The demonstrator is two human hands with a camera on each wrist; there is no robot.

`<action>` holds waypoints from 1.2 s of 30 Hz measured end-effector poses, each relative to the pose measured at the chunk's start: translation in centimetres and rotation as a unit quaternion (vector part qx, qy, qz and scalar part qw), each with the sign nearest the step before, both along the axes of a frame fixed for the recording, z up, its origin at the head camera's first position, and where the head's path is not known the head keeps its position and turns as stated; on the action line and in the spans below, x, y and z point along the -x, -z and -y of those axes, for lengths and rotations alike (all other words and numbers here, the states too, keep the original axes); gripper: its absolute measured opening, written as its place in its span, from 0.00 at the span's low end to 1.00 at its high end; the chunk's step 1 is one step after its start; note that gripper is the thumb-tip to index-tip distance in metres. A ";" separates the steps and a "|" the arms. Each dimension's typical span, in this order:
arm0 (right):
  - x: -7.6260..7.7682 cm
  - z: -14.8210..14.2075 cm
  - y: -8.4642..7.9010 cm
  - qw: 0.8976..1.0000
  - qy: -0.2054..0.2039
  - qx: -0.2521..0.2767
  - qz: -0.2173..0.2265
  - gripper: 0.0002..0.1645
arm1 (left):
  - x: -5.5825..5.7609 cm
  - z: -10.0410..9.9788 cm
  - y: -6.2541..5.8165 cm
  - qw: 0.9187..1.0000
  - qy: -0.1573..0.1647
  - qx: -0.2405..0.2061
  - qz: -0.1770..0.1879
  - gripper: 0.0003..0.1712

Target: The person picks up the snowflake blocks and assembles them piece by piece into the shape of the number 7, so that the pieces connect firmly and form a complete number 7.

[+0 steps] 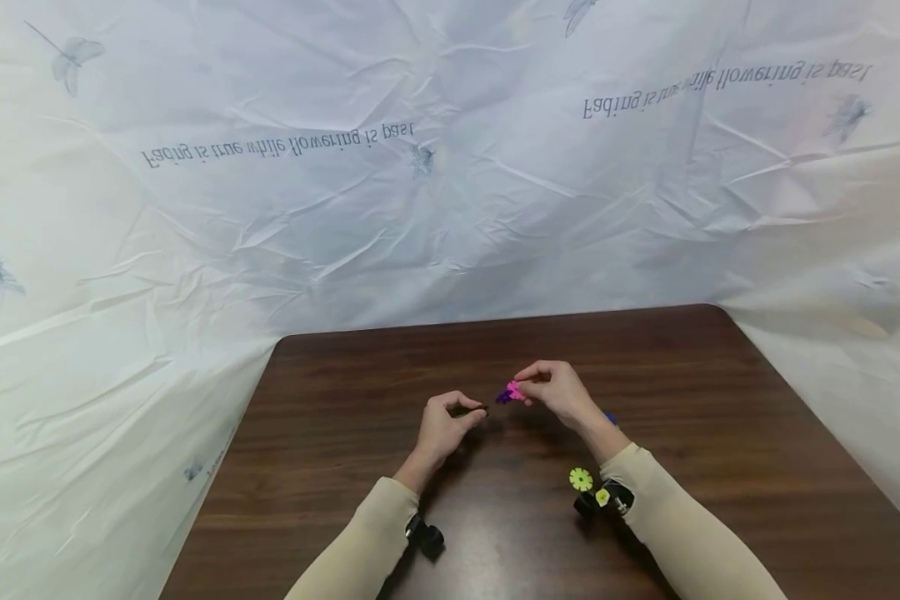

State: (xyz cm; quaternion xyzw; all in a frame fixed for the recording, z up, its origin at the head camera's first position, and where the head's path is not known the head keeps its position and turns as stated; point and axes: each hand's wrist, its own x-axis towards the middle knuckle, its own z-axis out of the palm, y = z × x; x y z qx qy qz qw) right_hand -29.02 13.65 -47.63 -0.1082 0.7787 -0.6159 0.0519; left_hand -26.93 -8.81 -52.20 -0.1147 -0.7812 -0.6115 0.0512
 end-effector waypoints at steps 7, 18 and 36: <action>0.3 -0.5 0.1 1.000 -0.014 0.008 0.008 0.12 | -0.1 -0.1 -0.2 1.000 -0.005 0.003 -0.011 0.04; 0.9 -2.2 -0.5 1.000 -0.008 0.018 0.005 0.13 | -1.0 -0.2 -1.5 1.000 0.013 0.005 0.007 0.06; 1.2 -4.9 -0.8 0.996 0.036 -0.079 -0.033 0.14 | -0.8 -0.2 -0.5 0.999 0.038 0.002 0.013 0.09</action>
